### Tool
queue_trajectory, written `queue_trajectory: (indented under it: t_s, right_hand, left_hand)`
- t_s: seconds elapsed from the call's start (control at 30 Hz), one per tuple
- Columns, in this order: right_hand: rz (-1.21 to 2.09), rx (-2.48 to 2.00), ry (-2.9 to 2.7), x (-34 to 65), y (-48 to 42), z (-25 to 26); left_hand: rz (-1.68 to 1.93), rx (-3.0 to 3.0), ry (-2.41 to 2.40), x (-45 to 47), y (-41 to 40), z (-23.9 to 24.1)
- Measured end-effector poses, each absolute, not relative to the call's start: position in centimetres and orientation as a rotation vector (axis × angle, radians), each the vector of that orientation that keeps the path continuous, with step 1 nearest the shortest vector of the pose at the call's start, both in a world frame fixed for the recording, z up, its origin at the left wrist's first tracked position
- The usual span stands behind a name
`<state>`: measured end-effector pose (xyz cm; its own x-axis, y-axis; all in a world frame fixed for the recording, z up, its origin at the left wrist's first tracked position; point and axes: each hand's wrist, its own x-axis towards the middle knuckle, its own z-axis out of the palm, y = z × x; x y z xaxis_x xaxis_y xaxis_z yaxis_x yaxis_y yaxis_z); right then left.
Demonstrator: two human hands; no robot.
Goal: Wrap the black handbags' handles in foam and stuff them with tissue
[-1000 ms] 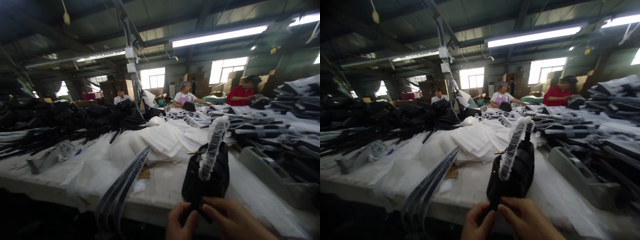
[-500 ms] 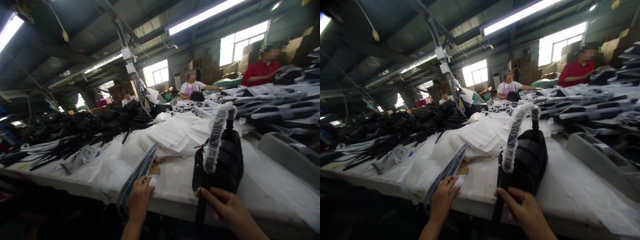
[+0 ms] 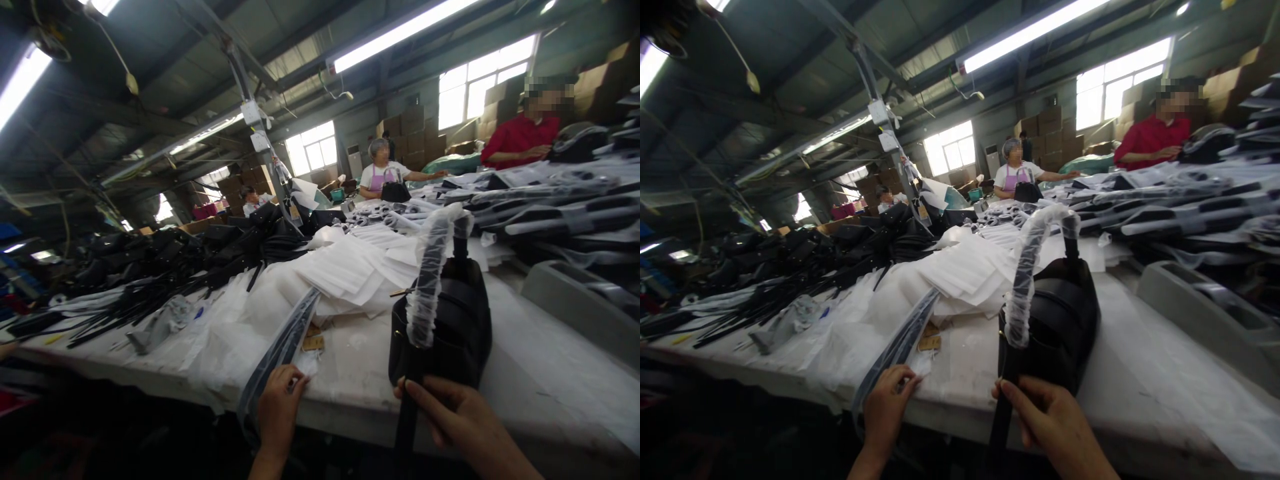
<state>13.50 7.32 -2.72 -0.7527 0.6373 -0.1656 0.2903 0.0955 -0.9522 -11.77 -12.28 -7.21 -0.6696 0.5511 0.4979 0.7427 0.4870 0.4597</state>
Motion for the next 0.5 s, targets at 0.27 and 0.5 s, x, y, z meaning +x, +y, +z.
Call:
queue_trajectory:
  t_s: [0.27, 0.5]
  right_hand:
    - [1.963, -0.895, -1.954, 13.2, 7.1, -2.2]
    - [2.333, -0.855, -1.749, 13.3, 5.7, -1.1]
  left_hand:
    - [-1.163, -1.021, -2.299, -9.6, -12.4, -6.5]
    - [-0.837, -1.53, -1.759, -4.4, -10.8, -5.1]
